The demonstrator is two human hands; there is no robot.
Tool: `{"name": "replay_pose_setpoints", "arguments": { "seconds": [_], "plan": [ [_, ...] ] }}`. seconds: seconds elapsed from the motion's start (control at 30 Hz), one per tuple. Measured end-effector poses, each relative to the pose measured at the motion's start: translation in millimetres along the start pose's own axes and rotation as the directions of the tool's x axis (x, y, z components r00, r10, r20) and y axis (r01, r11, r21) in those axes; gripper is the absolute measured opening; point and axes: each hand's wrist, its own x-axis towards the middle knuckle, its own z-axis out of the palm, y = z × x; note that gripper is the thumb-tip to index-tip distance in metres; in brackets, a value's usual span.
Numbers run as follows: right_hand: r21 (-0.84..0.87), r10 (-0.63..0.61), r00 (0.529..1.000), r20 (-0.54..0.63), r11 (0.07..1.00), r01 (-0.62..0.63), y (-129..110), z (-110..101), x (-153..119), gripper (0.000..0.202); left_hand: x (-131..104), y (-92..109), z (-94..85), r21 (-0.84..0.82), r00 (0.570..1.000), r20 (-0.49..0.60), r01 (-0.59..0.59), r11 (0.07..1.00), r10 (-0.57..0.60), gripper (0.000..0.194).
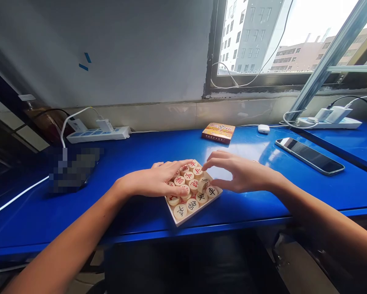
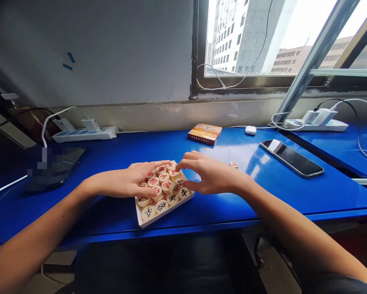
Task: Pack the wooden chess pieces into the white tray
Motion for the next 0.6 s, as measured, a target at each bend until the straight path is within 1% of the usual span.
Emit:
{"name": "replay_pose_setpoints", "arguments": {
  "seconds": [0.13, 0.23, 0.33, 0.43, 0.53, 0.6],
  "plan": [
    [0.017, -0.033, 0.999, 0.008, 0.999, 0.033, -5.6, -0.6, 1.1, 0.026, -0.4, -1.0, -0.7, -0.001, 1.000, 0.001, 0.004, 1.000, -0.004, 0.086],
    [0.007, -0.057, 0.998, 0.004, 0.998, 0.057, -11.4, 8.8, 5.1, 0.015, -0.7, -1.8, -0.3, -0.009, 1.000, -0.004, 0.003, 1.000, -0.003, 0.085],
    [-0.001, -0.046, 0.999, 0.006, 0.999, 0.046, -14.0, 16.7, 7.7, 0.010, -0.8, -2.1, 0.2, -0.018, 1.000, -0.012, -0.010, 1.000, 0.009, 0.082],
    [-0.020, -0.046, 0.999, -0.029, 0.999, 0.046, -14.1, 17.2, 6.6, 0.011, -0.4, -2.9, 0.6, -0.018, 1.000, -0.012, -0.014, 1.000, 0.014, 0.081],
    [-0.024, -0.067, 0.992, -0.110, 0.998, 0.064, -13.1, 15.0, 3.9, 0.017, -0.1, -4.1, 1.1, -0.023, 1.000, -0.004, -0.012, 1.000, 0.012, 0.082],
    [-0.018, -0.059, 0.989, -0.139, 0.998, 0.057, -12.0, 14.8, 2.9, 0.021, -0.1, -4.4, 1.3, -0.028, 1.000, -0.003, -0.011, 1.000, 0.011, 0.084]
  ]
}}
